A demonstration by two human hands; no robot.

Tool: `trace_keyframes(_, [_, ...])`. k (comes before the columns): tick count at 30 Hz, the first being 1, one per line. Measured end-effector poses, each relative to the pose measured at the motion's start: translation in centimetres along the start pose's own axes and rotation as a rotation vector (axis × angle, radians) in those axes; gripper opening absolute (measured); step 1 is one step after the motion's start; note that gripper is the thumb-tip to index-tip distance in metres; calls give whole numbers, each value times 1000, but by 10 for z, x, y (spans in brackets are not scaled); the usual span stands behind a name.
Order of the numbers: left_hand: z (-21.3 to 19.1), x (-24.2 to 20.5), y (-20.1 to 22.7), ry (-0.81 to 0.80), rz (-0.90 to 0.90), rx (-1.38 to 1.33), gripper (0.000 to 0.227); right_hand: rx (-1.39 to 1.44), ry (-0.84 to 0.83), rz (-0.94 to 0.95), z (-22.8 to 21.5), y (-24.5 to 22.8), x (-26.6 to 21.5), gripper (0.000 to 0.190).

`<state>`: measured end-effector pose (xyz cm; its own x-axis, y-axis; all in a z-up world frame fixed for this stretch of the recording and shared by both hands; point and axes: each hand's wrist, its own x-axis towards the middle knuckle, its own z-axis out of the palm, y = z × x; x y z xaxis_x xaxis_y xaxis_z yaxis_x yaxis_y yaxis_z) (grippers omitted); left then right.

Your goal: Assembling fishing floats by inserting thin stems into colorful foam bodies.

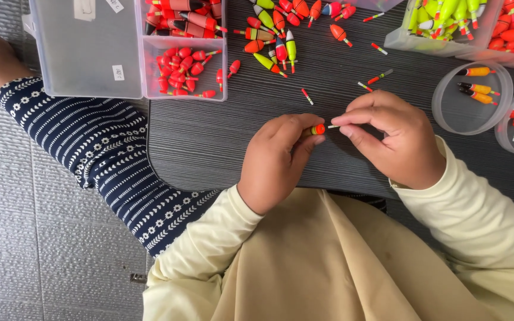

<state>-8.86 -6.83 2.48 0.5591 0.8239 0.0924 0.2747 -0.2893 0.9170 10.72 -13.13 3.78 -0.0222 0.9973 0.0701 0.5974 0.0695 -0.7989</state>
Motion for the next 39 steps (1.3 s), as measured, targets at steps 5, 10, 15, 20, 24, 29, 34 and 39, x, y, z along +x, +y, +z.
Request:
trace_keyframes(5, [3, -2, -3, -5, 51, 60, 26, 310, -1, 103, 7, 13, -12, 31])
trace_keyframes(10, [3, -2, -3, -11, 64, 58, 27, 377, -1, 71, 7, 19, -15, 36])
trace_keyframes(15, [3, -2, -3, -21, 84, 88, 27, 395, 0, 40, 7, 17, -15, 36])
trace_keyframes(20, [3, -2, -3, -33, 95, 89, 27, 315, 8, 27, 4, 14, -14, 37])
trace_keyframes(24, [4, -2, -5, -44, 140, 109, 27, 262, 20, 27, 3, 15, -13, 38])
trace_keyframes(29, [5, -2, -6, -47, 141, 114, 27, 136, 0, -25, 0, 10, -11, 37])
trace_keyframes(34, [5, -1, -6, -54, 163, 143, 24, 44, -27, -71, 2, 5, -8, 32])
trace_keyframes(39, [5, -1, -4, -36, 122, 125, 22, 99, -37, 70, 5, 7, -4, 37])
